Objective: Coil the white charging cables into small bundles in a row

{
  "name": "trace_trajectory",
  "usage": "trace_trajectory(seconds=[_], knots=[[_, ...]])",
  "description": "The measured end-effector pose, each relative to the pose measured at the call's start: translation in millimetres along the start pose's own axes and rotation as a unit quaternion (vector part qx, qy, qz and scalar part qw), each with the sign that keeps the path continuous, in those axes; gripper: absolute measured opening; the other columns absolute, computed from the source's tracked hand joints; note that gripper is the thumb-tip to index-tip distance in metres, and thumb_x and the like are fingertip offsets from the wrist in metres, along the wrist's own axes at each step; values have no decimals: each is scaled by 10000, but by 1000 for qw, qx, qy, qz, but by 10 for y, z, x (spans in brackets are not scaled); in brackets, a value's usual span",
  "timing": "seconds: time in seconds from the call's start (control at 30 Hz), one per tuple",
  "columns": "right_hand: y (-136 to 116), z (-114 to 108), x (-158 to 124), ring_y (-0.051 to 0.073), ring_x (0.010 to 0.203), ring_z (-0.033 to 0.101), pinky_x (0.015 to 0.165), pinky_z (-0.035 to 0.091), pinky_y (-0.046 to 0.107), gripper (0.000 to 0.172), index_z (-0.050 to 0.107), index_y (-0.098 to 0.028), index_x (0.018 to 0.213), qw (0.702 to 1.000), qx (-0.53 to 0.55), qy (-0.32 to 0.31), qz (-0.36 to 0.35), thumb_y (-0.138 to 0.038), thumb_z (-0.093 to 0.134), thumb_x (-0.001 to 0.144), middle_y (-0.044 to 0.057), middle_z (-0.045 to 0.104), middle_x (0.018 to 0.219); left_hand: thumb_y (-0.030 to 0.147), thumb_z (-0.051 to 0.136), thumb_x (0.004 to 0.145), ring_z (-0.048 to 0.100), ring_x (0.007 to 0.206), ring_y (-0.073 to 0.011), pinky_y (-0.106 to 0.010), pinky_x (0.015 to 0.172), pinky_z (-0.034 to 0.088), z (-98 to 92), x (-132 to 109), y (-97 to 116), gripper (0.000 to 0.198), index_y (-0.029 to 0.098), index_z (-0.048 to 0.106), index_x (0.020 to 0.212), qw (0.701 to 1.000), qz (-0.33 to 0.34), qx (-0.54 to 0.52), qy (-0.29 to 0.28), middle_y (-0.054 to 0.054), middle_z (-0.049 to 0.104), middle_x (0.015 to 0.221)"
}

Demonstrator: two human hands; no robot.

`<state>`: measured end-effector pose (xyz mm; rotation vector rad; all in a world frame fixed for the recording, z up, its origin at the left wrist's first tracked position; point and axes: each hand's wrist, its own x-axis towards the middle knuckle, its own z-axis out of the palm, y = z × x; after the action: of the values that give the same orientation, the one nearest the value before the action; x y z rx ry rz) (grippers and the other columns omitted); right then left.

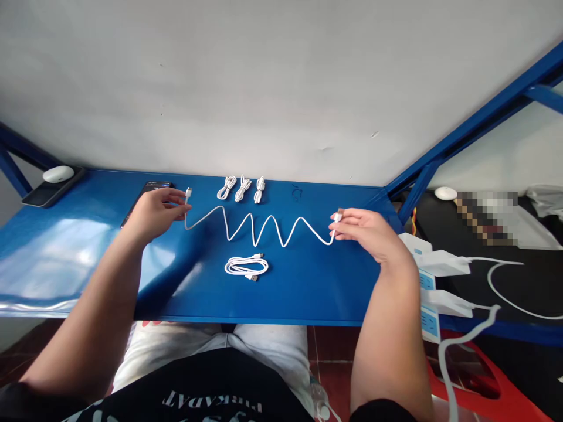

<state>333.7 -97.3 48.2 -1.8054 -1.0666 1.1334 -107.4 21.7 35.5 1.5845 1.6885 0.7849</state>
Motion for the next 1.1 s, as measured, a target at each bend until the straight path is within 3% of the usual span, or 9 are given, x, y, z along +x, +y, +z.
trace_trajectory(seconds=[0.07,0.17,0.3,0.5,0.67,0.77,0.87,0.97,1.1], knots=[[70,-78,5,244,842,757,799,635,364,431,767,-215,982,995,45,93,7,-348,916,600,148,772,996,244,776,790,702,731,-164,-311,686,616,-60,-62,21,296,138,698,1055,999,3,-38,9,-51,715,907],[180,-199,2,222,836,765,799,630,292,296,772,-204,920,980,65,187,21,-228,884,647,190,771,992,270,780,807,705,776,-140,-286,756,611,-196,-142,30,301,125,718,1063,995,32,-69,60,-20,704,873],[311,-376,-35,210,655,752,673,656,245,323,743,-134,841,943,107,316,-15,-99,874,548,110,752,743,298,846,718,707,704,-135,-218,640,573,-420,-218,-3,339,140,774,1010,986,15,-72,152,-18,729,789],[372,-614,-148,174,558,720,570,607,163,315,740,-121,831,898,121,423,-16,-5,836,554,68,721,648,279,865,665,675,621,-122,-237,593,576,-657,-248,-133,370,149,802,1006,966,-12,-87,244,-18,748,757],[389,-780,-163,218,567,727,581,608,245,318,744,-132,806,861,97,499,-21,48,807,552,67,689,604,192,843,657,699,654,-129,-341,775,654,-783,-181,-330,251,118,783,890,944,3,-169,283,13,702,677],[378,-809,-163,238,605,741,633,619,298,306,743,-148,794,857,81,508,-28,40,816,564,87,704,640,175,835,655,698,646,-122,-360,797,658,-834,-186,-389,223,137,776,867,943,6,-166,289,28,702,678],[360,-736,-179,217,602,735,671,622,295,303,749,-163,806,875,77,478,-8,24,831,581,102,725,681,192,839,659,699,657,-129,-359,791,648,-816,-244,-373,236,145,775,881,951,-5,-156,266,29,705,681],[367,-545,-196,194,613,736,666,626,254,266,741,-170,819,910,59,410,26,-10,827,624,119,754,750,246,836,688,695,660,-139,-339,761,625,-693,-311,-339,270,139,776,928,970,-26,-135,199,10,716,693],[388,-152,-183,172,598,735,591,635,223,233,719,-154,868,953,33,292,70,-26,789,686,82,757,755,342,870,655,711,683,-165,-335,765,616,-384,-342,-334,348,132,757,910,983,-70,-146,84,-23,732,727]])
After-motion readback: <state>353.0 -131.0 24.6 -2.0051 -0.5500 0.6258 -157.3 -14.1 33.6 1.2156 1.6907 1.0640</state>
